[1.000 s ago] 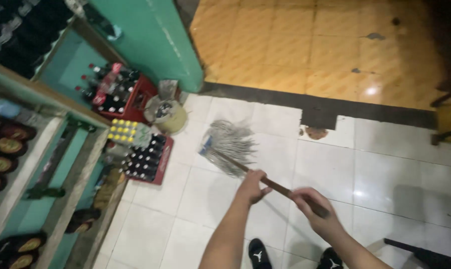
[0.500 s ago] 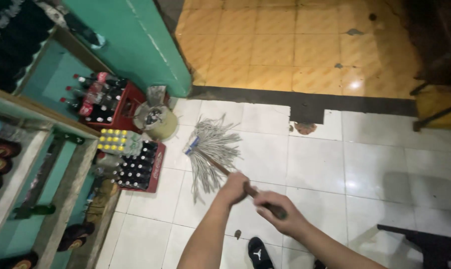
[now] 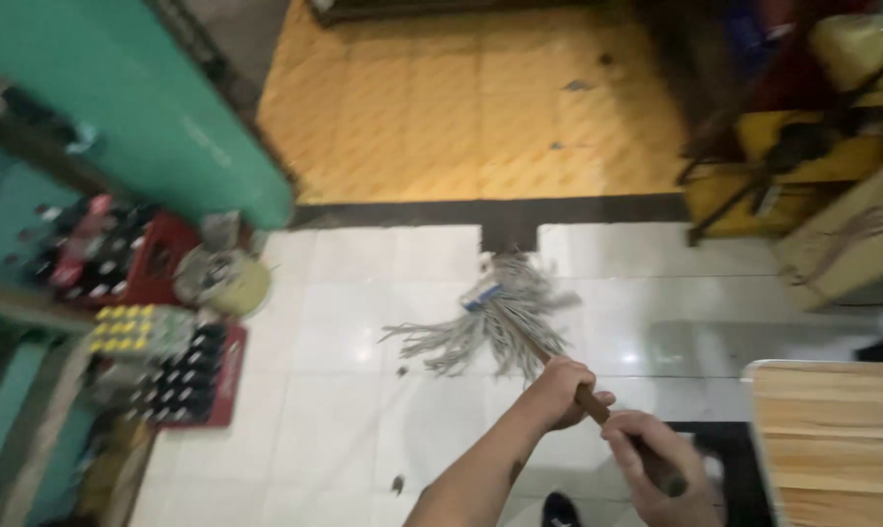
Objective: Mopping the floor in a storage area filled with drink crates.
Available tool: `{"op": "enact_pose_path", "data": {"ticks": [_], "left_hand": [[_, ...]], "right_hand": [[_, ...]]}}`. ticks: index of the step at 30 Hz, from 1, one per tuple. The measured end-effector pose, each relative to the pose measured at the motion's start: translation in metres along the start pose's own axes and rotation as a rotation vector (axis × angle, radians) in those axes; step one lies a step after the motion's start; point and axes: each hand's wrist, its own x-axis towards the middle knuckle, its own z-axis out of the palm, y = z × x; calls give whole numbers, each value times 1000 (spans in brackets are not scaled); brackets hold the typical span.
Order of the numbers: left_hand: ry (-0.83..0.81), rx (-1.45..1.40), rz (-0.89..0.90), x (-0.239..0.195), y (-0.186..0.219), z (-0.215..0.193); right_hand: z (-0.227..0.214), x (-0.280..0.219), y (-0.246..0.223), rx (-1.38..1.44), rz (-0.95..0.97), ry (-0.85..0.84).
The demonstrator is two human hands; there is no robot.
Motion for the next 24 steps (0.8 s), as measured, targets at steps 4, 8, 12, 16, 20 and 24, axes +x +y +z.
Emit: {"op": "enact_pose_path", "data": {"ticks": [4, 8, 12, 16, 20, 24], "left_hand": [[-119, 65, -29, 28, -19, 61], [-193, 94, 0, 29, -48, 83], [-436, 93, -489, 46, -39, 69], [58, -1025, -956, 44, -48, 43], [153, -1014, -898, 16, -34, -18], [247, -960, -880, -46, -67, -66]], "right_hand": [[-46, 1, 26, 134, -6, -221], [-61, 17, 38, 173, -27, -580], [-58, 41, 15, -30, -156, -610], [-39, 73, -4, -125, -239, -785], [-12, 90, -67, -9, -419, -836], [49, 78, -96, 124, -472, -910]]}}
